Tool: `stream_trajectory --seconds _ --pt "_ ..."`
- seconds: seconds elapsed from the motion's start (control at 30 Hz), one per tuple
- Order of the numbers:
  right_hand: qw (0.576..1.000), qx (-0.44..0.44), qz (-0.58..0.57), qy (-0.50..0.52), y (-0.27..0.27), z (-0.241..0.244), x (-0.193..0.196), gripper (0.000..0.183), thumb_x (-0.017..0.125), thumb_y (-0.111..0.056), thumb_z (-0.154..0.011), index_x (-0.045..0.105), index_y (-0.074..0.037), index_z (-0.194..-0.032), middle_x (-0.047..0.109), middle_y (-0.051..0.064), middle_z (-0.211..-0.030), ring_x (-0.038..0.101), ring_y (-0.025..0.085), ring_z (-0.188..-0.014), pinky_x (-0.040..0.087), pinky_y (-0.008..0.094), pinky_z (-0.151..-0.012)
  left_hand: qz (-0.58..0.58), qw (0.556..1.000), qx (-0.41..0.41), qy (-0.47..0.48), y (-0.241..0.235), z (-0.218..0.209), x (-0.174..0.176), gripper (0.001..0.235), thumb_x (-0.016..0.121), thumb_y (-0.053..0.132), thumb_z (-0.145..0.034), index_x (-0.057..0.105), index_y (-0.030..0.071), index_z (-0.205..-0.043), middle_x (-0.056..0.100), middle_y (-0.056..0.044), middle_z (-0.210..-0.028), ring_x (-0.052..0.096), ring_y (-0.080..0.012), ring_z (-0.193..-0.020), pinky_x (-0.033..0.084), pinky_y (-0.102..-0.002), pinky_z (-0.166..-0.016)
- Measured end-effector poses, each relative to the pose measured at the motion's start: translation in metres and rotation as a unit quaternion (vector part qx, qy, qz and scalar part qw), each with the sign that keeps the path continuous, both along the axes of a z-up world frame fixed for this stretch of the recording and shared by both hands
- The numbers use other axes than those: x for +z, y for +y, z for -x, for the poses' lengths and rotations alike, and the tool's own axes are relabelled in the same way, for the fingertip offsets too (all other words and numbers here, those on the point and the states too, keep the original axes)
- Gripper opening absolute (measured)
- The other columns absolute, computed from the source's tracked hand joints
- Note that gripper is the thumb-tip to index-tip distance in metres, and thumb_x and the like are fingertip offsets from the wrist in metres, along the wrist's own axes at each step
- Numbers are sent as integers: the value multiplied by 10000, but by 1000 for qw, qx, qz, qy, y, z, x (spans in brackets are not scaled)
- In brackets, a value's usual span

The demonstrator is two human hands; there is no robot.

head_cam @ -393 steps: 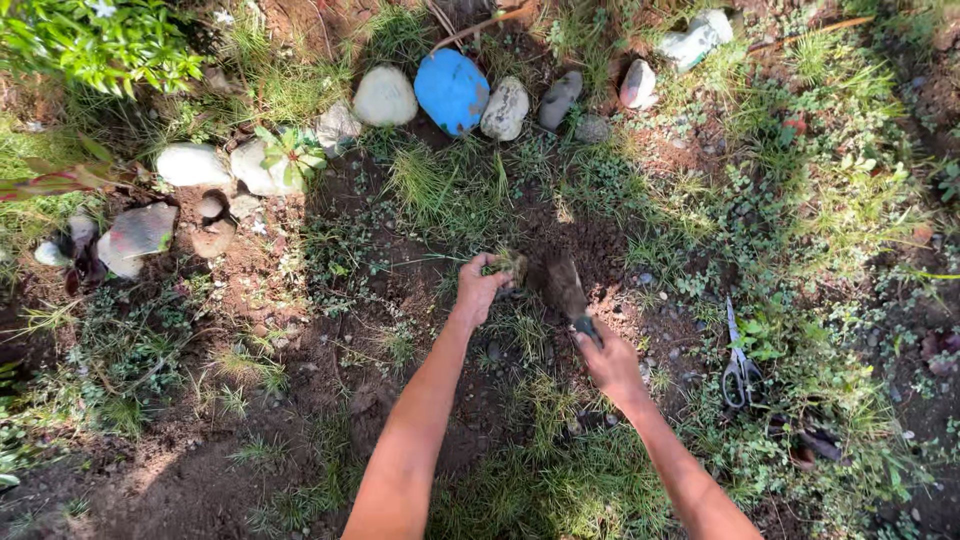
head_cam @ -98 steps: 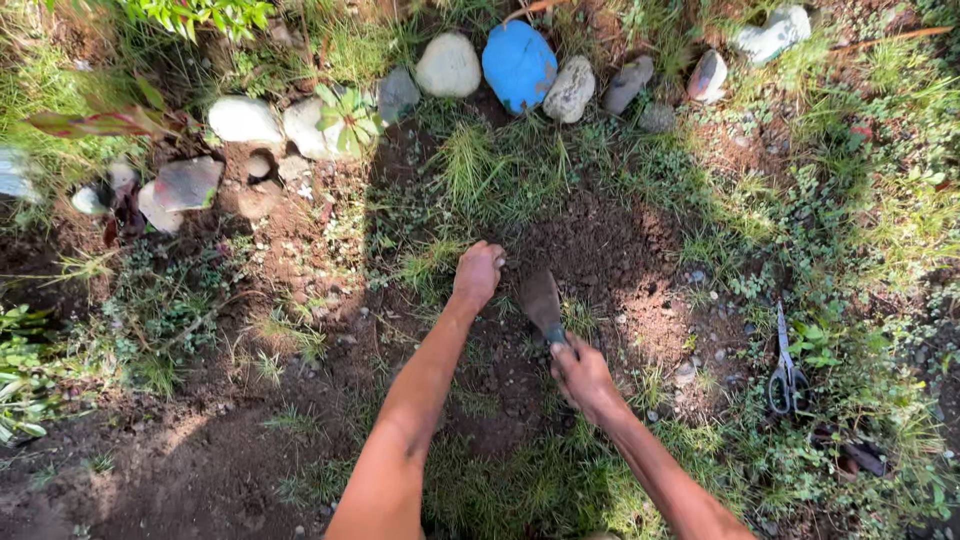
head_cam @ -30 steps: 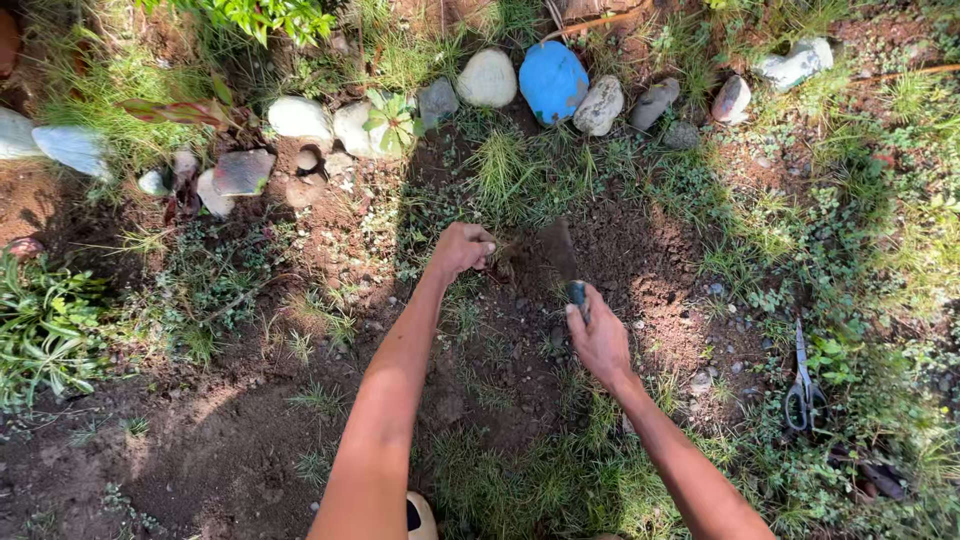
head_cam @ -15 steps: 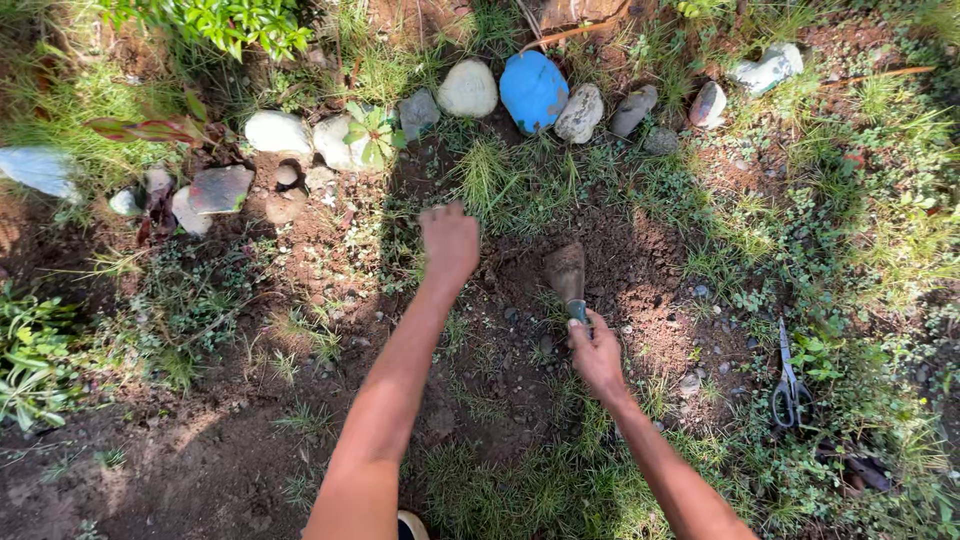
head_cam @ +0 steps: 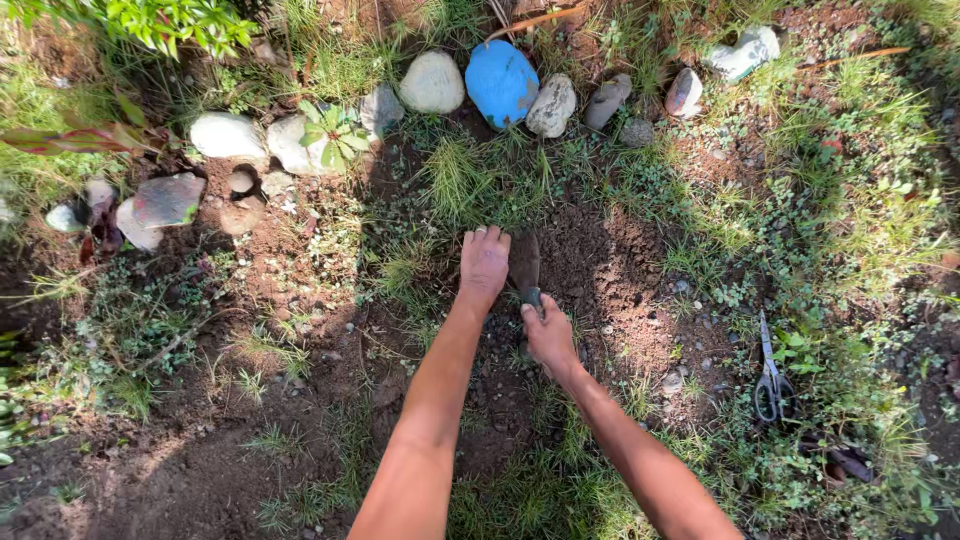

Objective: The person uses a small hand hoe to loosen soil and uproot weeds in a garden bed. They also use scissors to cut grass and weeds near a blue painted rock and other stones. The person removes the uprooted weeds by hand and places them on the ground.

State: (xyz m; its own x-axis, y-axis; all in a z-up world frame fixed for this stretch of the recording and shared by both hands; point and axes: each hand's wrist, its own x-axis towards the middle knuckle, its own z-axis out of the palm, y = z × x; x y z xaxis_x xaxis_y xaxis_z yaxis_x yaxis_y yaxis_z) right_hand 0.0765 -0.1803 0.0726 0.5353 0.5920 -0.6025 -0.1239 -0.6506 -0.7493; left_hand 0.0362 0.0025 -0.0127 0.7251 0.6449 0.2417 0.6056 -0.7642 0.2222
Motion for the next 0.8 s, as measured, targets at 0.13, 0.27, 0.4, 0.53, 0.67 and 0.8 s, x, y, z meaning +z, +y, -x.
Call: stream_trajectory --seconds 0.13,0.27,0.4,0.53,0.67,0.8 --pt "971 106 -38 -213 -7 -18 7 440 589 -323 -1030 576 -132 -1426 645 -20 -785 590 61 -639 473 219 -557 186 975 59 -103 -1 9 17 80 693 154 -861 706 80 -890 653 -131 -965 636 -360 -963 490 -480 -860" --pt "994 37 23 -99 -20 -42 45 498 548 -328 -995 512 -148 -1458 620 -9 -747 529 107 -571 447 269 -473 208 959 -90 -168 4 21 38 132 708 131 -824 673 57 -928 647 -173 -1008 649 -406 -937 538 -502 -885" --pt "999 -34 -16 -31 -45 -56 69 580 543 -244 -984 392 -98 -1524 536 4 -696 482 86 -505 411 247 -404 258 949 -163 -83 -21 26 45 301 660 64 -828 690 118 -1122 665 -169 -1120 664 -405 -1040 560 -499 -917" --pt "1000 6 -3 1 -75 -51 60 525 543 -222 -981 462 -56 -1472 539 -7 -680 449 85 -454 374 254 -365 276 937 -206 50 -39 24 52 355 741 214 -874 678 152 -1218 611 -194 -1258 626 -408 -1122 516 -498 -956" --pt "999 33 21 11 -92 -42 52 478 547 -240 -998 533 -30 -1428 531 -16 -689 440 84 -455 375 259 -362 154 945 -255 135 -56 32 40 373 693 210 -782 706 170 -1152 596 -138 -1333 572 -380 -1242 493 -466 -1012" --pt "998 36 43 29 -103 -34 67 535 544 -235 -993 447 -85 -1497 489 7 -662 426 96 -437 350 260 -344 124 958 -231 115 -59 33 12 235 552 119 -912 693 104 -1100 620 -121 -1295 592 -345 -1272 495 -446 -1066"
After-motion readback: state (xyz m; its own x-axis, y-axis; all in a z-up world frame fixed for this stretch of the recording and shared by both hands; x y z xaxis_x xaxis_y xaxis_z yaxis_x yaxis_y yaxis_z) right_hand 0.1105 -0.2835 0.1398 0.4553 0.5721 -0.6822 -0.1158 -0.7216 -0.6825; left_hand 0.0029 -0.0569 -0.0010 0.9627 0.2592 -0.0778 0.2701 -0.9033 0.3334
